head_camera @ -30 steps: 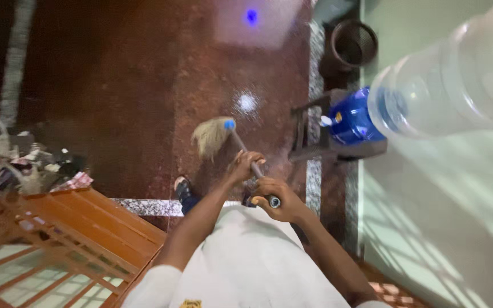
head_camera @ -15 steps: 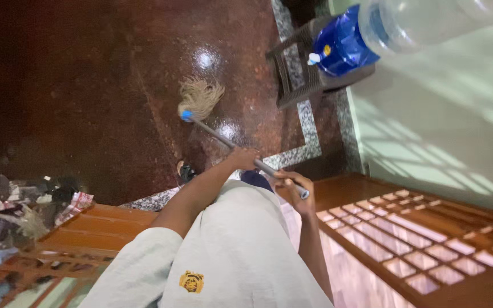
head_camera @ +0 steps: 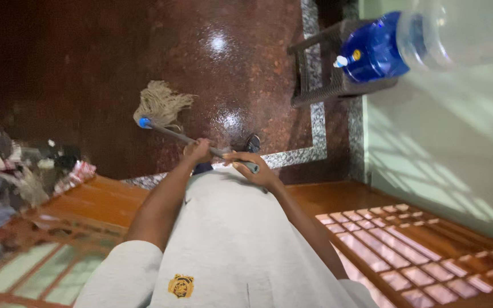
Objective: The person mops the wet tile floor using a string mop, moving it back and forth across different sections of the entryway and hallway.
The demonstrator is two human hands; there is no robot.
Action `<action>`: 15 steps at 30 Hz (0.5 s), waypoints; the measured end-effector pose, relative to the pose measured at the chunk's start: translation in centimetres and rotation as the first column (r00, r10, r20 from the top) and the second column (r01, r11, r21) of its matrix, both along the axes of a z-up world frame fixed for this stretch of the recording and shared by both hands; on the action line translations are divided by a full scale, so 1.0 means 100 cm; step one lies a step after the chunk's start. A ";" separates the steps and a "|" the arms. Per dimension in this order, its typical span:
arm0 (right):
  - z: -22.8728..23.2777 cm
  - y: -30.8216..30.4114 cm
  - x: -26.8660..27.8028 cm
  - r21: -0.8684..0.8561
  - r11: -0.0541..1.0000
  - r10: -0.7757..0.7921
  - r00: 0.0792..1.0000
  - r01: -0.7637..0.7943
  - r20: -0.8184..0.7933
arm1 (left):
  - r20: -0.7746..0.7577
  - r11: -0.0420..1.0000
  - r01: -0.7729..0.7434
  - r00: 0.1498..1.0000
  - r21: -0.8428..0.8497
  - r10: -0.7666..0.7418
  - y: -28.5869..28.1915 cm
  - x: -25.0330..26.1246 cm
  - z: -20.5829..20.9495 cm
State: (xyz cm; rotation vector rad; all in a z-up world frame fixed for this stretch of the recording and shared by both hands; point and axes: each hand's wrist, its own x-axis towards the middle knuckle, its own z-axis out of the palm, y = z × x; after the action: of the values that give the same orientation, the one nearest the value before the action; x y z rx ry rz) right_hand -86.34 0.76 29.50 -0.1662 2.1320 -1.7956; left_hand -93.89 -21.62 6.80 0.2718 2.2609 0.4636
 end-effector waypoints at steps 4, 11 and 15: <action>0.004 -0.006 -0.028 -0.077 0.952 0.301 0.951 -0.295 0.074 | -0.005 0.977 -0.176 0.984 0.119 0.178 -0.025 0.012 0.000; -0.009 -0.002 -0.049 -0.031 0.805 0.571 0.789 -0.592 -0.228 | -0.379 0.851 -0.290 0.799 0.437 0.467 -0.022 0.044 -0.026; -0.005 -0.005 -0.054 -0.032 0.731 0.672 0.727 -0.682 -0.142 | -0.341 0.736 -0.332 0.724 0.590 0.600 -0.015 0.053 -0.026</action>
State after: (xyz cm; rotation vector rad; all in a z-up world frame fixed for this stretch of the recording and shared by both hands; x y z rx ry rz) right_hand -91.78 0.29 29.01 -0.9709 1.7171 -1.4327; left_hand -88.62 -23.14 4.23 0.0374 2.7035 1.4206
